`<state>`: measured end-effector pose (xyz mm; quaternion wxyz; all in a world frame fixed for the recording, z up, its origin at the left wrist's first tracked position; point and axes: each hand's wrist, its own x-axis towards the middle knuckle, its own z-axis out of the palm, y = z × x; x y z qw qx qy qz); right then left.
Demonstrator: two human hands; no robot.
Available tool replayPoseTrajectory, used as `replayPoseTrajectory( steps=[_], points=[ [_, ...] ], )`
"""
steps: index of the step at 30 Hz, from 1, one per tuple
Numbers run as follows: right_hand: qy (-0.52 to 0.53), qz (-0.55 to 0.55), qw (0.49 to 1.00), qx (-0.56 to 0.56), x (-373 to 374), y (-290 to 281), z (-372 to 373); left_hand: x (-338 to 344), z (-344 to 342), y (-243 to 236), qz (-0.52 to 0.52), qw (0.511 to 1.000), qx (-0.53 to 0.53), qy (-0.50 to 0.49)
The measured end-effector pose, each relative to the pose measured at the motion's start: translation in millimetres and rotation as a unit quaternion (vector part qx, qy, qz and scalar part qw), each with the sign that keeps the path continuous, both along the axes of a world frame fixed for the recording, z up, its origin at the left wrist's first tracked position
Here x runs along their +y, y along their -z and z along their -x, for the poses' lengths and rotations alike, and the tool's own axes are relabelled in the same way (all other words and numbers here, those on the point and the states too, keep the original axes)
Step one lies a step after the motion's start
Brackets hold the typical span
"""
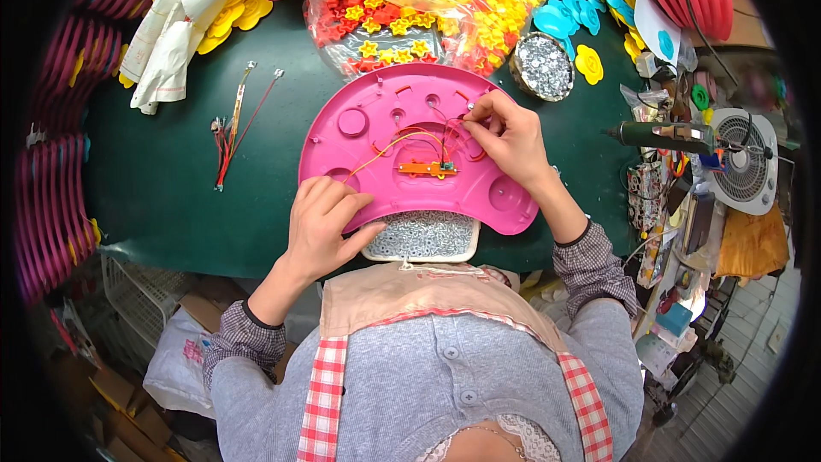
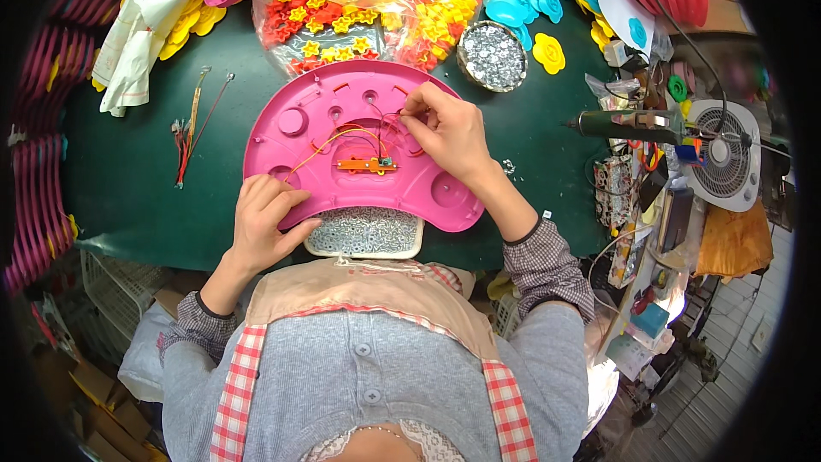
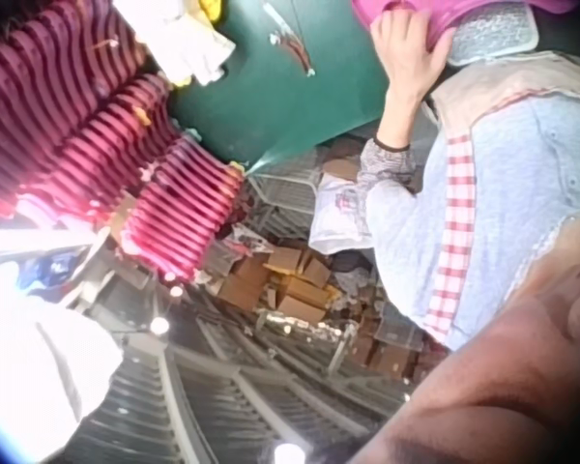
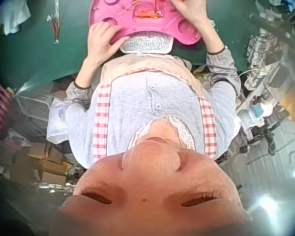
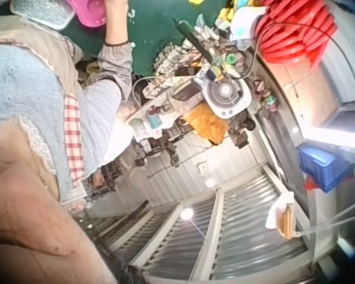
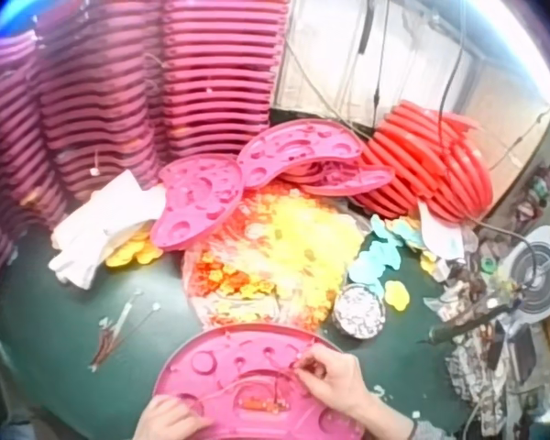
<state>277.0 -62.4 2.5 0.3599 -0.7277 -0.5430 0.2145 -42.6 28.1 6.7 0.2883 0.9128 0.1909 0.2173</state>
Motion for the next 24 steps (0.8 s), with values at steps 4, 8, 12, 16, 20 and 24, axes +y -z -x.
replayPoseTrajectory(
  steps=[4, 8, 12, 16, 20, 24],
  points=[
    [-0.037, -0.008, 0.996, -0.078, 5.3, -7.2, 0.6, -2.4, -2.4, 3.1, -0.020, 1.000, 0.002, 0.002],
    [-0.061, 0.020, 0.990, -0.123, 15.1, -13.2, -0.7, -5.1, -4.5, 8.3, -0.057, 0.998, -0.004, 0.000],
    [-0.085, 0.059, 0.995, 0.010, 11.4, -9.2, -14.5, -6.0, -5.9, 23.6, -0.131, 0.991, -0.032, -0.008],
    [0.037, -0.070, 0.988, 0.136, -28.4, -29.2, -23.2, -6.3, -9.9, 21.8, -0.173, 0.980, -0.088, -0.036],
    [0.132, -0.282, 0.939, 0.145, -69.1, -40.5, -59.4, 4.4, 15.6, 2.2, -0.242, 0.958, -0.096, -0.121],
    [0.159, -0.271, 0.937, 0.151, -83.1, -28.7, -59.5, 33.3, 70.3, -5.8, -0.269, 0.903, -0.131, -0.308]
  ],
)
